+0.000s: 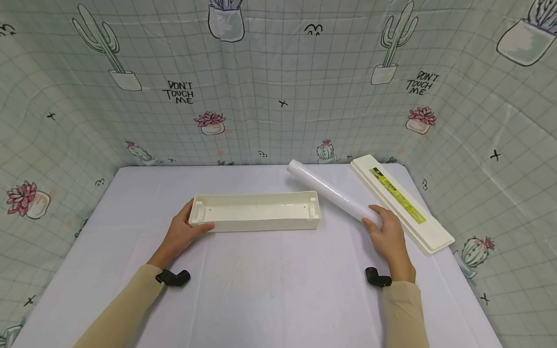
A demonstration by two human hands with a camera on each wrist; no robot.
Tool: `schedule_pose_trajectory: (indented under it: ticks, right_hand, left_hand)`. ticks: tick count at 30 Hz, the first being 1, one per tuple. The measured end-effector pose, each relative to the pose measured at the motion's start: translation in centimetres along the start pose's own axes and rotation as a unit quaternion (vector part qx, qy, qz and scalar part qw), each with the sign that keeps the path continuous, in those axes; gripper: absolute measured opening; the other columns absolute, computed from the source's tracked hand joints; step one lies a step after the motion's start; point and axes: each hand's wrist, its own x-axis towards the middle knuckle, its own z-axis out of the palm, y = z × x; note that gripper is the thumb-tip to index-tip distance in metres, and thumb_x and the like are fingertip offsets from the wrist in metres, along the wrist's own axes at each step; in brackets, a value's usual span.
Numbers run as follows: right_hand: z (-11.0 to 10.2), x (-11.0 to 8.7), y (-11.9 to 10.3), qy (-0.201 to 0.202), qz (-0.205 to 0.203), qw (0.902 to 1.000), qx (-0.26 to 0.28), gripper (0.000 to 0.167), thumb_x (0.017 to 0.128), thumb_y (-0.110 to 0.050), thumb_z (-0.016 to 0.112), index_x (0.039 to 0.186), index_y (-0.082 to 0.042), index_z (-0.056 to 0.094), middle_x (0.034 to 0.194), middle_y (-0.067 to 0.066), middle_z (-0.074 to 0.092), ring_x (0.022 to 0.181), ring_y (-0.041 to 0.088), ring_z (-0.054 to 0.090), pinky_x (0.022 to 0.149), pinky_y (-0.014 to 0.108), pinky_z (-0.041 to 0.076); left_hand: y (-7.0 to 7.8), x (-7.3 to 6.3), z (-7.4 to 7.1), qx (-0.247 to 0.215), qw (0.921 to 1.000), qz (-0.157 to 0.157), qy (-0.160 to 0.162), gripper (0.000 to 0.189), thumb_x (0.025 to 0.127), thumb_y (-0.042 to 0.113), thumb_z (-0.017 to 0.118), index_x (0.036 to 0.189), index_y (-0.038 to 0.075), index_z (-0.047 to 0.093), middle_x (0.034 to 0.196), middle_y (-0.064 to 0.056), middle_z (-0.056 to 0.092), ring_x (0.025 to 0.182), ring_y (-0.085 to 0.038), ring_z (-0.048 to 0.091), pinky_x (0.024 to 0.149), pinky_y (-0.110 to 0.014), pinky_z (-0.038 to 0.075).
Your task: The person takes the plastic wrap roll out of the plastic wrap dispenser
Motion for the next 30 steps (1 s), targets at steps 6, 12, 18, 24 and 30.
schedule_pose_trajectory:
  ticks: [6, 12, 18, 24, 30]
  right_hand:
    - [-0.2, -0.1, 0.1, 0.002, 0.007, 0.9999, -0.008, 0.048, 0.103, -0.024, 0.064, 0.14, 0.005, 0.055, 0.141, 0.036, 0.053, 0.13, 0.057, 0.047, 0.104, 0.07, 0.036]
    - [-0.5, -0.3, 0.3, -0.001, 0.008, 0.9999, -0.009, 0.049, 0.103, -0.024, 0.064, 0.14, 0.006, 0.055, 0.142, 0.037, 0.051, 0.131, 0.059, 0.045, 0.105, 0.071, 0.035]
    - [-0.7, -0.5, 0.6, 0.003, 0.01, 0.9999, -0.009, 0.047, 0.103, -0.022, 0.065, 0.139, 0.007, 0.055, 0.142, 0.037, 0.052, 0.131, 0.059, 0.045, 0.106, 0.07, 0.035]
    - [-0.9, -0.7, 0.8, 0.0, 0.022, 0.9997, -0.01, 0.049, 0.103, -0.023, 0.064, 0.14, 0.008, 0.054, 0.143, 0.037, 0.051, 0.132, 0.058, 0.045, 0.106, 0.07, 0.035]
    - [-1.1, -0.8, 1.0, 0.002, 0.025, 0.9996, -0.011, 0.049, 0.103, -0.023, 0.065, 0.14, 0.007, 0.055, 0.143, 0.037, 0.052, 0.132, 0.058, 0.046, 0.106, 0.07, 0.036]
  left_hand:
    - [-0.2, 0.0, 0.0, -0.002, 1.0, 0.002, -0.004, 0.107, 0.086, 0.026, 0.087, 0.167, 0.018, 0.017, 0.164, -0.011, 0.037, 0.143, -0.03, 0.048, 0.103, -0.017, 0.043]
    - [-0.1, 0.0, 0.0, -0.004, 1.0, 0.005, -0.002, 0.107, 0.085, 0.025, 0.087, 0.166, 0.019, 0.018, 0.164, -0.01, 0.037, 0.144, -0.029, 0.047, 0.111, -0.032, 0.043]
    - [-0.1, 0.0, 0.0, 0.003, 1.0, 0.006, -0.003, 0.108, 0.086, 0.025, 0.087, 0.167, 0.018, 0.016, 0.164, -0.012, 0.037, 0.144, -0.03, 0.046, 0.113, -0.04, 0.042]
    - [-0.1, 0.0, 0.0, 0.007, 1.0, 0.007, 0.0, 0.107, 0.086, 0.028, 0.087, 0.166, 0.019, 0.018, 0.164, -0.01, 0.038, 0.143, -0.028, 0.047, 0.113, -0.038, 0.042]
    - [-0.2, 0.0, 0.0, 0.006, 1.0, 0.005, -0.002, 0.107, 0.086, 0.029, 0.087, 0.167, 0.019, 0.017, 0.164, -0.01, 0.037, 0.145, -0.028, 0.045, 0.114, -0.037, 0.041]
